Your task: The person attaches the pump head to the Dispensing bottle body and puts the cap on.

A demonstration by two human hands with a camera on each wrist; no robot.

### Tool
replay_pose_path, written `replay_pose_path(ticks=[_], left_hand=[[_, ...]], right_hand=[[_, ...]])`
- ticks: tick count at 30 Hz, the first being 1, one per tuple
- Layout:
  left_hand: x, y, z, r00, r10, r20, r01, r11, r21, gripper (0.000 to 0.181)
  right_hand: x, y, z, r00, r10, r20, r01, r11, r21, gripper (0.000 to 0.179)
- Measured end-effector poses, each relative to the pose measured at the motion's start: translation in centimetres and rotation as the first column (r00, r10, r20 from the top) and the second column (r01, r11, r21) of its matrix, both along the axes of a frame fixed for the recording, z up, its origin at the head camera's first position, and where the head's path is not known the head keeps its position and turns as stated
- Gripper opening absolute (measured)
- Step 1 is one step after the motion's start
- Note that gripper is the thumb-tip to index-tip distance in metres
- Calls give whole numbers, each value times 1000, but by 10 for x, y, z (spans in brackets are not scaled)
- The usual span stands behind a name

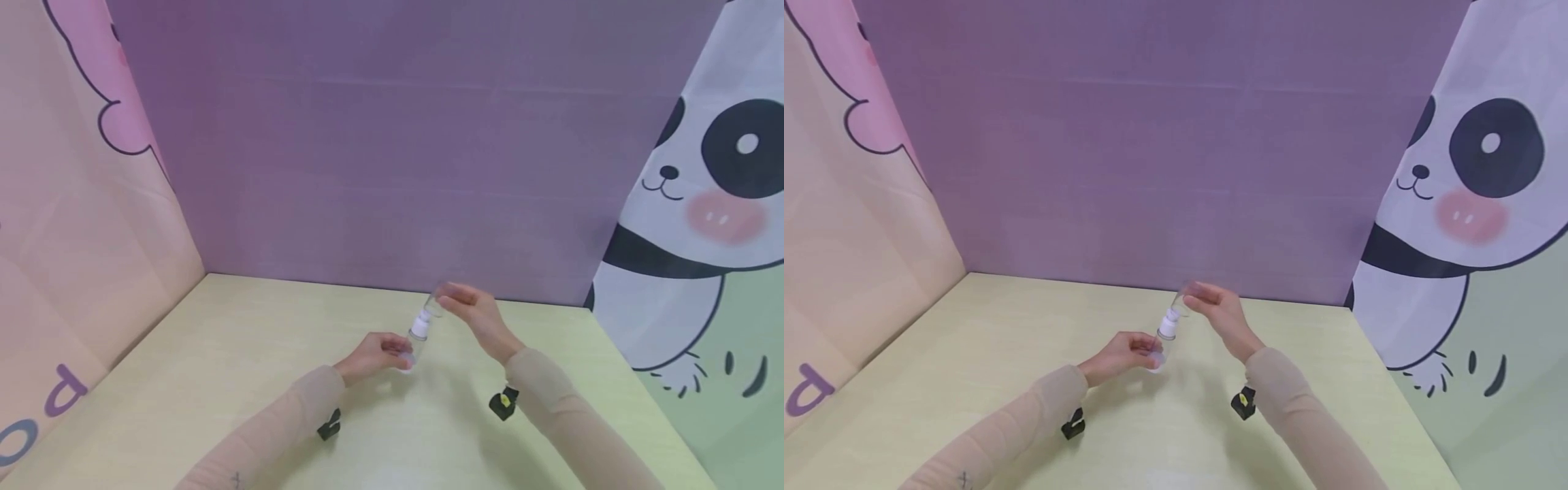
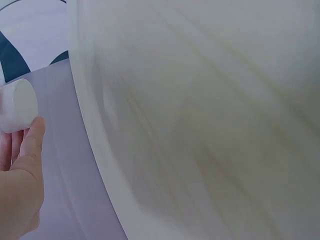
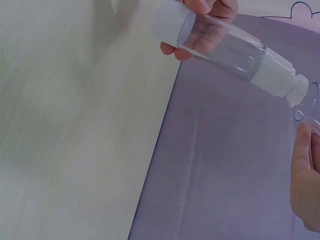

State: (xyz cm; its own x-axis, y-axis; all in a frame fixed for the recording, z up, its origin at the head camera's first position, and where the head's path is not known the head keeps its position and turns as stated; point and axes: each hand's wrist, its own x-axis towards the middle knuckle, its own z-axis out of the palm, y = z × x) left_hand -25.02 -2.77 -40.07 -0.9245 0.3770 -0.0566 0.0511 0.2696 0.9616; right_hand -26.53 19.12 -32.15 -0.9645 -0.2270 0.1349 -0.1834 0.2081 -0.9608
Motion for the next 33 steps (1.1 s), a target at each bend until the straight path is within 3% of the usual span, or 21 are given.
replay_pose_path(ticks=[9, 20, 33], left_hand=[[-1, 1, -1, 1000, -4, -16, 4, 1000, 14, 43], [-2, 5, 0, 1000, 14, -19, -14, 1000, 11, 38], [2, 8, 4, 1000, 22, -4, -22, 1000, 6, 40]], right_hand=[[1, -5, -3, 1000, 15, 21, -16, 1000, 19, 49], [2, -12, -9, 999, 35, 36, -34, 999, -23, 43], [2, -13, -18, 997, 33, 69, -37, 997, 64, 47]])
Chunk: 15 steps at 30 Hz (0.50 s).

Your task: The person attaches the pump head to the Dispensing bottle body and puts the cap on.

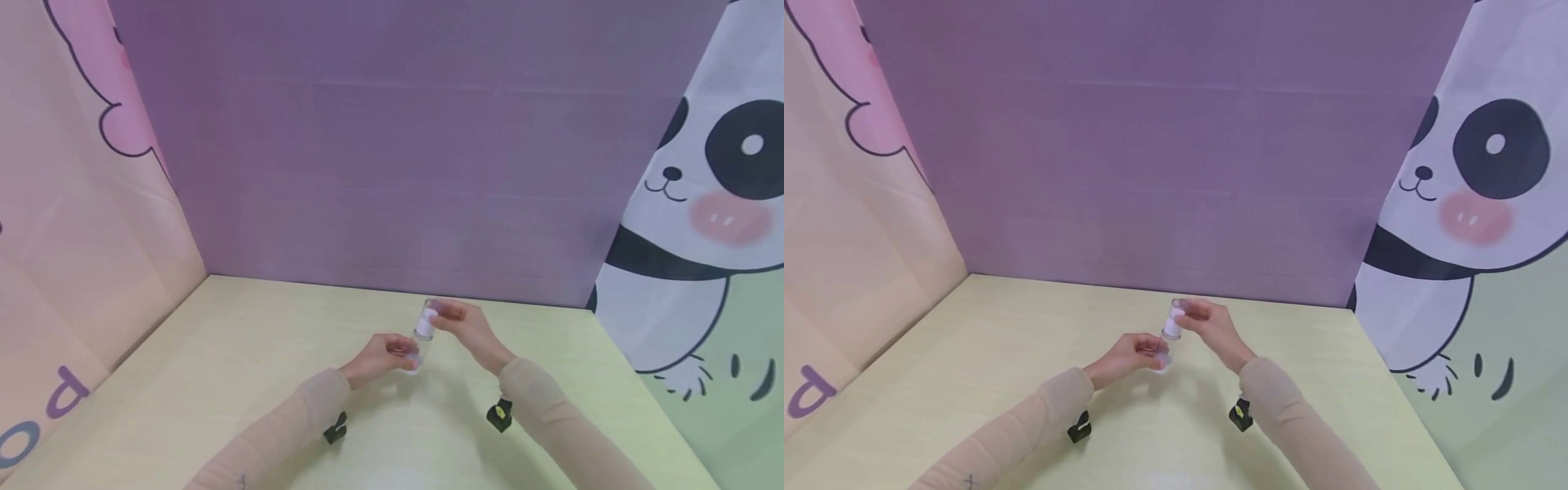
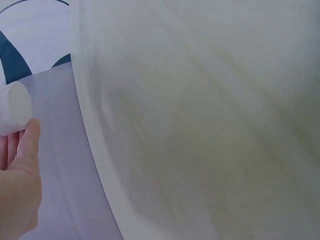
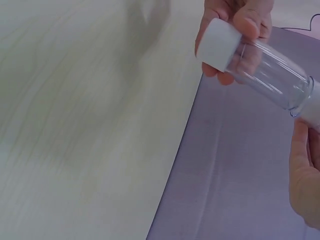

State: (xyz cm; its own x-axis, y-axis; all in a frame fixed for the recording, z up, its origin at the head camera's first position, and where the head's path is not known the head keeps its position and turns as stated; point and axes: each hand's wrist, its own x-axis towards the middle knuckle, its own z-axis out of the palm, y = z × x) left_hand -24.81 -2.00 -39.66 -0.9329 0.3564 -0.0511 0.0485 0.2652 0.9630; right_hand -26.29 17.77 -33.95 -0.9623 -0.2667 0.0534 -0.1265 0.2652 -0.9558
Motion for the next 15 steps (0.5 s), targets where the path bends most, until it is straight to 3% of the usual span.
replay_pose_path(ticks=[11, 15], left_hand=[[-9, 6, -5, 999, -40, -3, 40, 999, 5, 42], [-18, 9, -6, 998, -57, -21, 56, 998, -26, 39]], right_hand=[[-6, 4, -11, 999, -18, -30, 20, 999, 50, 50], [-7, 7, -12, 996, -16, -85, 20, 999, 48, 52]])
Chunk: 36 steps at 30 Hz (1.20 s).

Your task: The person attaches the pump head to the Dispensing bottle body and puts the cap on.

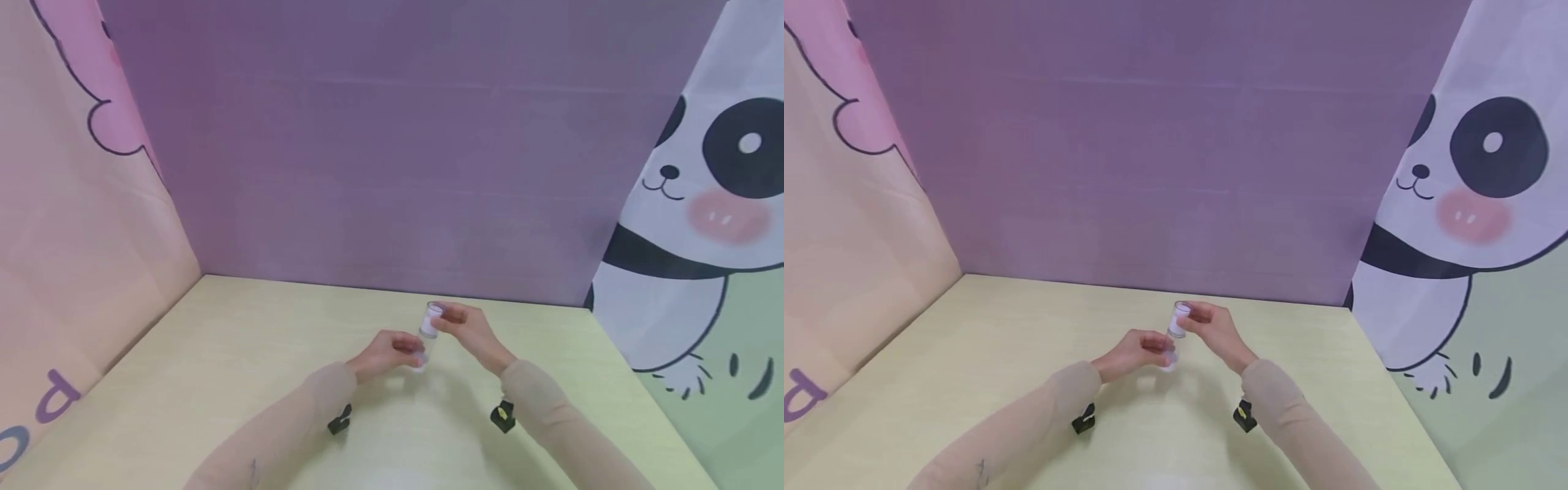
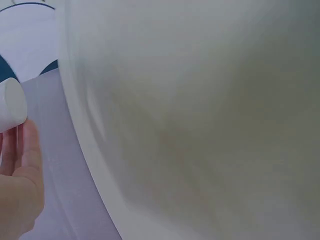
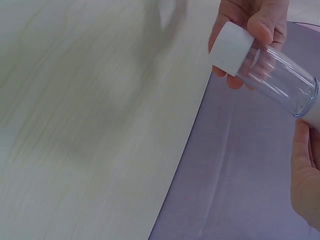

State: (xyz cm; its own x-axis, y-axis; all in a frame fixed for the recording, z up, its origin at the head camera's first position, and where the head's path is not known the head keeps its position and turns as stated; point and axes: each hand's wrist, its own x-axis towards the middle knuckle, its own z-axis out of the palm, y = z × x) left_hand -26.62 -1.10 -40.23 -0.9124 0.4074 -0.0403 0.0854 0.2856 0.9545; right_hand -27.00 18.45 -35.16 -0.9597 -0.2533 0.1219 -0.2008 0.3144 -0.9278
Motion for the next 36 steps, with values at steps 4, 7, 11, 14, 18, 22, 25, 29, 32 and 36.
replay_pose_path(ticks=[4, 7, 11, 14, 18, 22, 25, 29, 32, 36], left_hand=[[-11, 8, 0, 999, -11, -47, 10, 1000, -30, 35], [-17, 15, -3, 998, -14, -62, 12, 999, -31, 36], [-20, 23, -7, 998, 7, -67, -8, 1000, -3, 38], [-21, 28, -11, 997, 25, -69, -23, 999, 30, 38], [-21, 32, -12, 996, 44, -76, -40, 997, 59, 39], [-15, 30, -5, 994, 62, -87, -56, 995, 78, 36], [-6, 27, 6, 994, 65, -89, -57, 995, 87, 34], [-2, 25, 12, 994, 62, -86, -56, 995, 79, 34], [-7, 24, 6, 994, 67, -87, -60, 995, 81, 35], [-17, 25, -5, 992, 82, -93, -76, 994, 72, 38]], right_hand=[[-4, 6, 0, 999, -12, -29, 11, 1000, -12, 50], [-7, 10, -1, 999, -41, 6, 41, 999, -33, 48], [-8, 14, -2, 996, -81, 43, 82, 996, -20, 44], [-9, 17, -1, 996, -84, 27, 84, 996, 0, 44], [-10, 18, 2, 997, -78, -7, 78, 997, 15, 43], [-12, 16, 3, 996, -79, -47, 81, 995, 54, 40], [-10, 13, 3, 993, -71, -90, 78, 994, 81, 38], [-8, 8, 3, 990, -75, -123, 87, 991, 98, 36], [-8, 5, 4, 987, -92, -129, 106, 989, 104, 36], [-8, 3, 5, 984, -93, -149, 110, 987, 113, 37]])
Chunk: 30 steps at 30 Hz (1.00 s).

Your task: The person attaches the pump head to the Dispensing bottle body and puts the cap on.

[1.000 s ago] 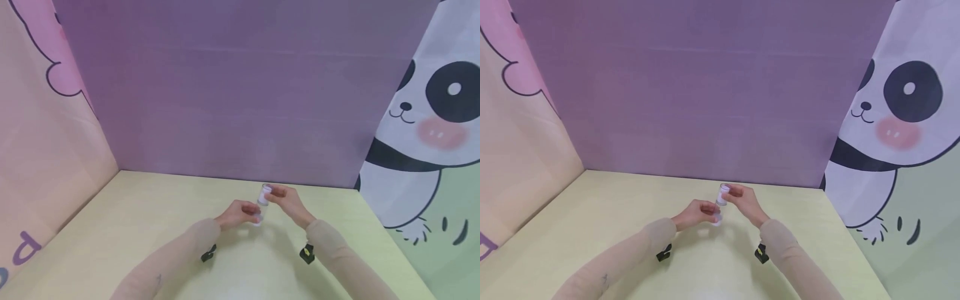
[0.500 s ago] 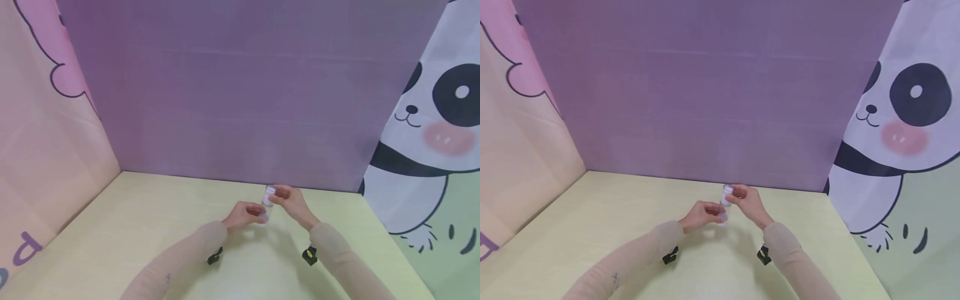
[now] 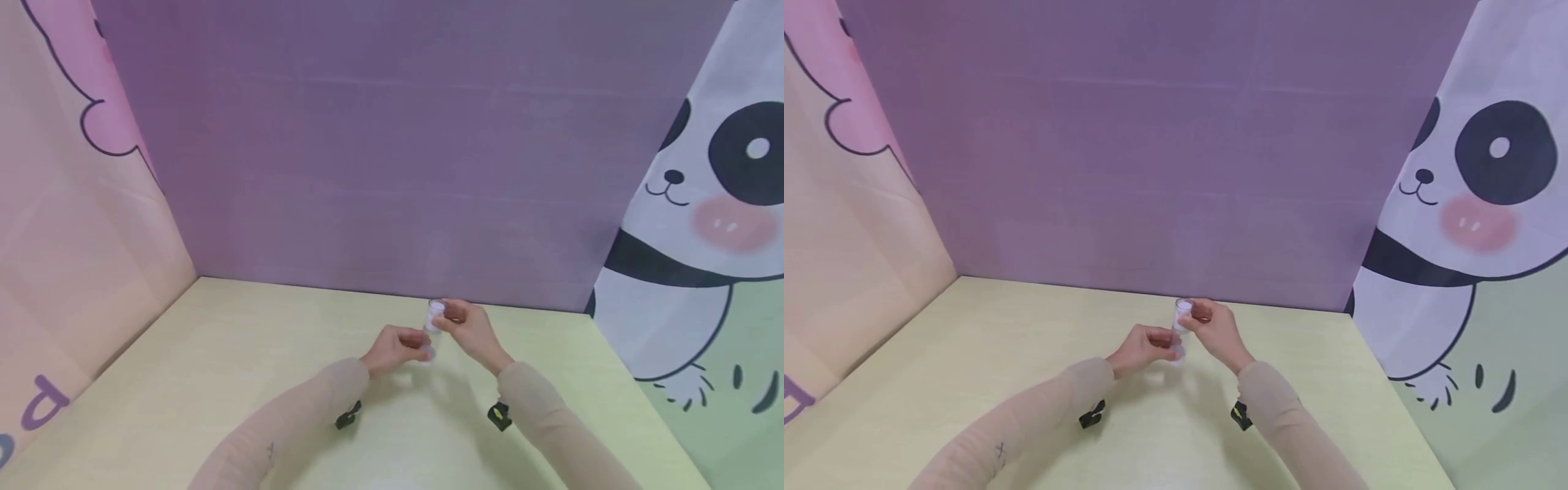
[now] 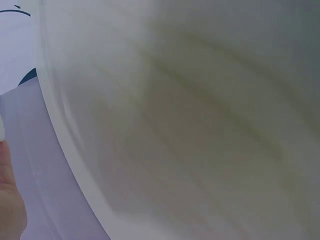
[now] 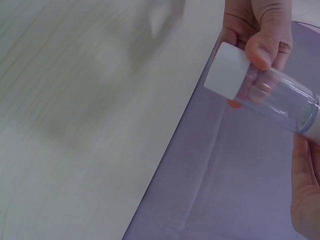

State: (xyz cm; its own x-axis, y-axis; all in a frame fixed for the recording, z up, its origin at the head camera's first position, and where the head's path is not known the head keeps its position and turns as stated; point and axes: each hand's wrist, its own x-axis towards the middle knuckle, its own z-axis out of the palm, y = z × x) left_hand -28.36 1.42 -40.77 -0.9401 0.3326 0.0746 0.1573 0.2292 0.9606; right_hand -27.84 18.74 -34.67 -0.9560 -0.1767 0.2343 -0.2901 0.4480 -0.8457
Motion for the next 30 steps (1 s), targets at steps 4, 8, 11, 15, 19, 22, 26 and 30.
replay_pose_path(ticks=[4, 8, 11, 15, 19, 22, 26, 30], left_hand=[[-8, 1, -2, 999, 19, -26, -21, 998, -67, 39], [-12, 5, 4, 999, 31, -42, -37, 989, -146, 37], [-13, 8, 5, 999, 37, -37, -43, 981, -191, 33], [-15, 11, 0, 998, 60, -8, -60, 967, -250, 27], [-17, 15, -9, 995, 83, 48, -66, 959, -277, 24], [-18, 17, -16, 992, 103, 75, -80, 960, -268, 23], [-19, 20, -22, 989, 126, 84, -102, 965, -242, 23], [-19, 23, -21, 989, 125, 78, -105, 969, -224, 23]], right_hand=[[-4, 1, -1, 999, 45, -8, -45, 999, 5, 38], [-9, 5, -2, 996, 85, 23, -85, 996, -5, 39], [-11, 8, -4, 992, 116, 42, -116, 993, -12, 39], [-13, 8, -12, 987, 150, 56, -150, 989, -12, 39], [-14, 9, -21, 985, 154, 72, -154, 988, -6, 40], [-15, 8, -28, 984, 159, 79, -160, 987, -6, 40], [-16, 9, -34, 983, 163, 86, -163, 987, -4, 40], [-19, 11, -36, 984, 161, 83, -160, 987, -11, 40]])
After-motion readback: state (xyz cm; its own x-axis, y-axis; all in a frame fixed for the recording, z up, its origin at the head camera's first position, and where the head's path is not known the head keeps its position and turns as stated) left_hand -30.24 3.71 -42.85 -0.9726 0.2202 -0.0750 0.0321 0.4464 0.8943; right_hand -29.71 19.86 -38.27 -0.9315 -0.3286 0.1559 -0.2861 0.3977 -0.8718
